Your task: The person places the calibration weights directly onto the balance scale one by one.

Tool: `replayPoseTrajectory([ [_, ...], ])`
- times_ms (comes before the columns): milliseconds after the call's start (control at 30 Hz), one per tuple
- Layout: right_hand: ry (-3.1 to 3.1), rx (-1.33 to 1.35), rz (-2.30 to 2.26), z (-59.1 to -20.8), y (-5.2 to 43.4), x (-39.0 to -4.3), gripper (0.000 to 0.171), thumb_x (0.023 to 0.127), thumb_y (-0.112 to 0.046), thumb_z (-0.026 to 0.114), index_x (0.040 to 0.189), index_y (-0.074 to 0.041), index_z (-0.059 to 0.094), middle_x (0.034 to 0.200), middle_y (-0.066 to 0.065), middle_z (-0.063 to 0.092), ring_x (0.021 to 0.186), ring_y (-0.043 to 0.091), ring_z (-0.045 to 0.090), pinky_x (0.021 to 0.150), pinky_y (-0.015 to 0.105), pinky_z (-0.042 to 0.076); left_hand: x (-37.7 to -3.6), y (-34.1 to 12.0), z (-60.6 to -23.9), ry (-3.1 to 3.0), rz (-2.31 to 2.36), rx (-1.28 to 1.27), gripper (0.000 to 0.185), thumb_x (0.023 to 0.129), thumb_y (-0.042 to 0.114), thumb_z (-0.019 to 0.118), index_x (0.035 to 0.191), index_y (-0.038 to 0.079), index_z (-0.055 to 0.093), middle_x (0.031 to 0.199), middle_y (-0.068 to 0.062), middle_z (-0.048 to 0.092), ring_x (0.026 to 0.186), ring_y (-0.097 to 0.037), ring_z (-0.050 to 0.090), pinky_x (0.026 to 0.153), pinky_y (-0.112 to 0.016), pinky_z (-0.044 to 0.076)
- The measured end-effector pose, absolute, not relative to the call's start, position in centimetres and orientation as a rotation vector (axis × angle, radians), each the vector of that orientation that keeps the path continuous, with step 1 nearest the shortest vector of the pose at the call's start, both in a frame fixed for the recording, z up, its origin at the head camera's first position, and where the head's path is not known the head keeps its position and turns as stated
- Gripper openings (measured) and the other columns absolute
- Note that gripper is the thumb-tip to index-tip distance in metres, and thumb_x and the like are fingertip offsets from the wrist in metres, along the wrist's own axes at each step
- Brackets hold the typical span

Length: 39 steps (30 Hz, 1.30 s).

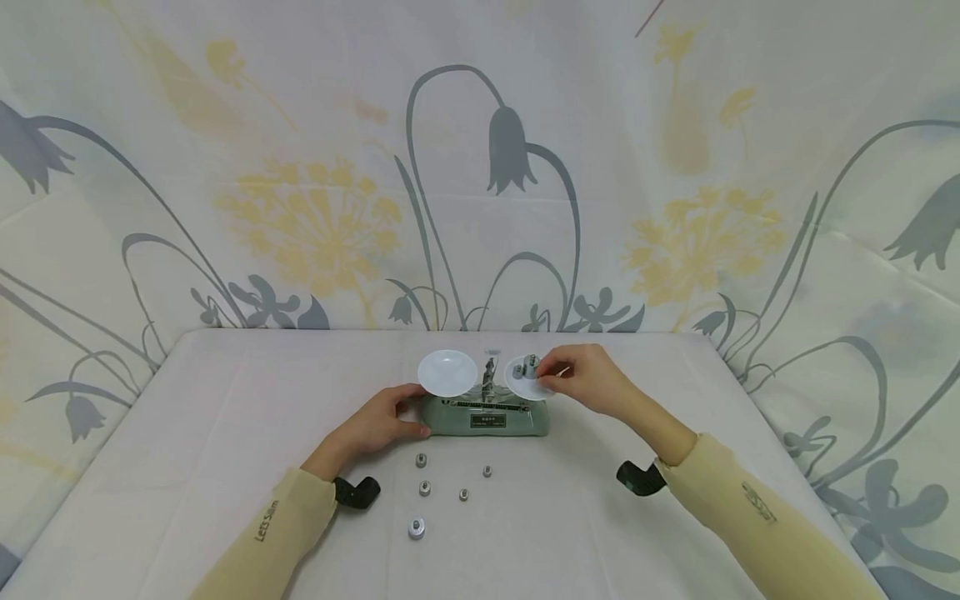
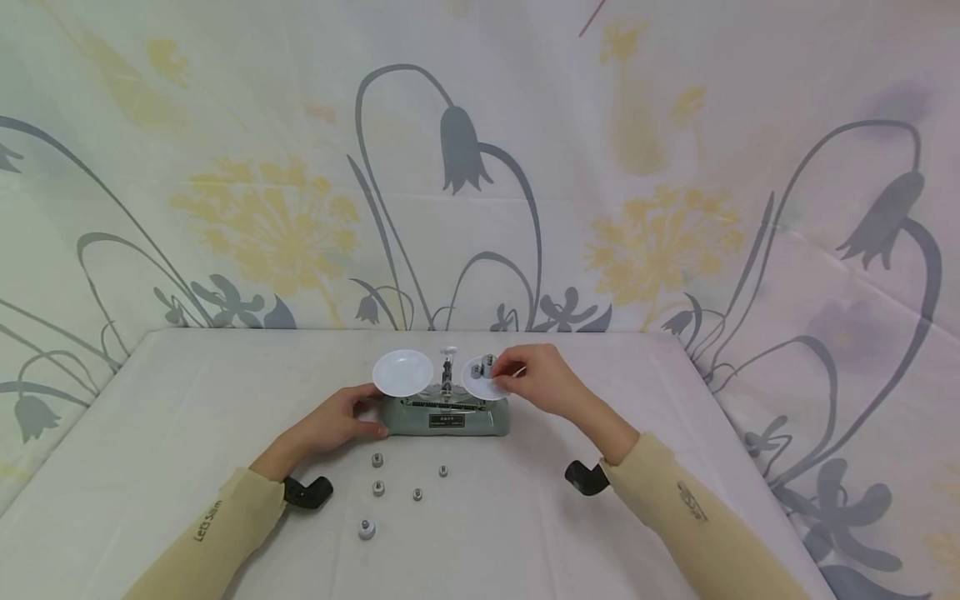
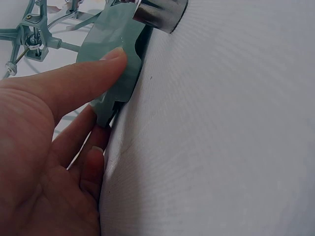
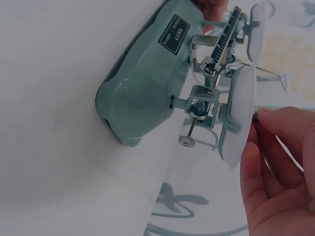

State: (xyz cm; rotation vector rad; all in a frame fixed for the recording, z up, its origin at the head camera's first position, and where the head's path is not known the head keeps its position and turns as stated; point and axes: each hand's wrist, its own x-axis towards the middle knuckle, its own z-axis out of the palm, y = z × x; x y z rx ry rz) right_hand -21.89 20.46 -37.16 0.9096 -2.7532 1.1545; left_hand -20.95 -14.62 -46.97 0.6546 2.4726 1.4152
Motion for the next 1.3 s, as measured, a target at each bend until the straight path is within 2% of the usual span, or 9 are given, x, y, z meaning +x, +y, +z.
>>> replayPoseTrajectory([
  [1300,-2.759,0.905,1.108,-36.78,20.1,-21.49,0.011,0.084,0.0,0.077,0.092,-0.007,0.077,0.089,0.0,0.073,0.084,0.015,0.068,0.073,0.029,0.057,-21.03,-14.58,-47.04,2.466,1.412,0.623,0.064,0.082,0.015,0.082,0.139,0.005,0.056,0.139,-0.01,0.055,0.13,-0.029,0.048,0.109,-0.049,0.039],
])
